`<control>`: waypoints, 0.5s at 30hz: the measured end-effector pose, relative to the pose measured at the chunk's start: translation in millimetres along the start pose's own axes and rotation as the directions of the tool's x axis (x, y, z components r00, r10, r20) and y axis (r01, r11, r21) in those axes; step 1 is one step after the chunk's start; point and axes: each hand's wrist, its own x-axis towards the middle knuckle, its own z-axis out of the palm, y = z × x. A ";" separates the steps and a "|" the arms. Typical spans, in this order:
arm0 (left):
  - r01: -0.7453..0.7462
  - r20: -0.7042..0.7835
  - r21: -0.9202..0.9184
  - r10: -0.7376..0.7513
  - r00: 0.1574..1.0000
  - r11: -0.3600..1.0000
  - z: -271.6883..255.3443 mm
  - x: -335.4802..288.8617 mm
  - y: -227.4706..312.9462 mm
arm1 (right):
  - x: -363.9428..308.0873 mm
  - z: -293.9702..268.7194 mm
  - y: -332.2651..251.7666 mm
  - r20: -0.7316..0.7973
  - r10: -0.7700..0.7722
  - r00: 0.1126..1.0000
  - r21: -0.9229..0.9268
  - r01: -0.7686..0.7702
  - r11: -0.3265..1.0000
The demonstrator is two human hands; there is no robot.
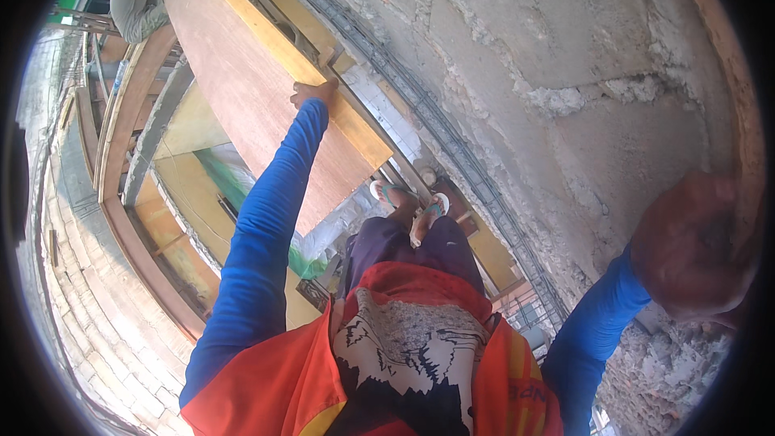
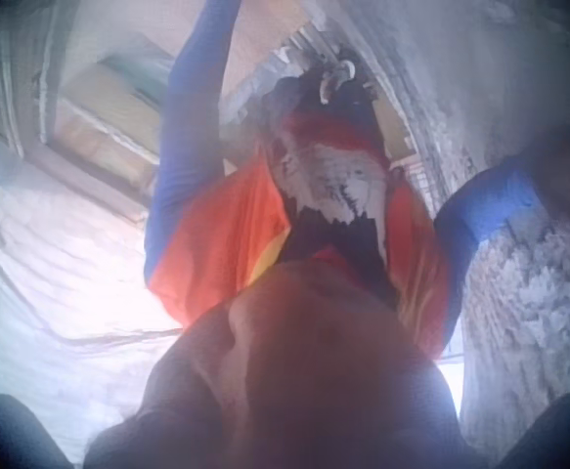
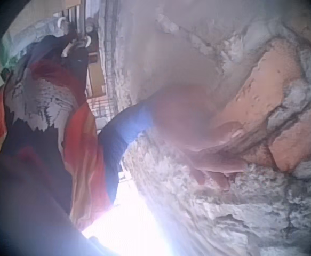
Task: The person positions a long wooden plank against a brick wall and secures it to a wooden frame using a hammer and nails. They repeatedly pick up nails from a bucket and hammer them into the plank to fasten it in place.
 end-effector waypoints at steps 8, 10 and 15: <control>0.025 -0.051 0.011 -0.025 0.998 1.000 -8.3 12.7 -12.9 | 11.6 -13.8 -23.3 0.054 0.075 0.996 0.097 -0.080 0.992; 0.009 -0.007 -0.055 -0.009 1.000 0.998 -3.4 20.1 -9.8 | 16.1 -17.1 -20.6 0.052 0.092 0.994 0.103 -0.097 0.990; -0.132 0.053 -0.304 0.156 0.986 0.943 -18.0 25.1 -19.4 | 17.9 -23.6 -13.6 0.071 0.126 0.990 0.181 -0.137 0.974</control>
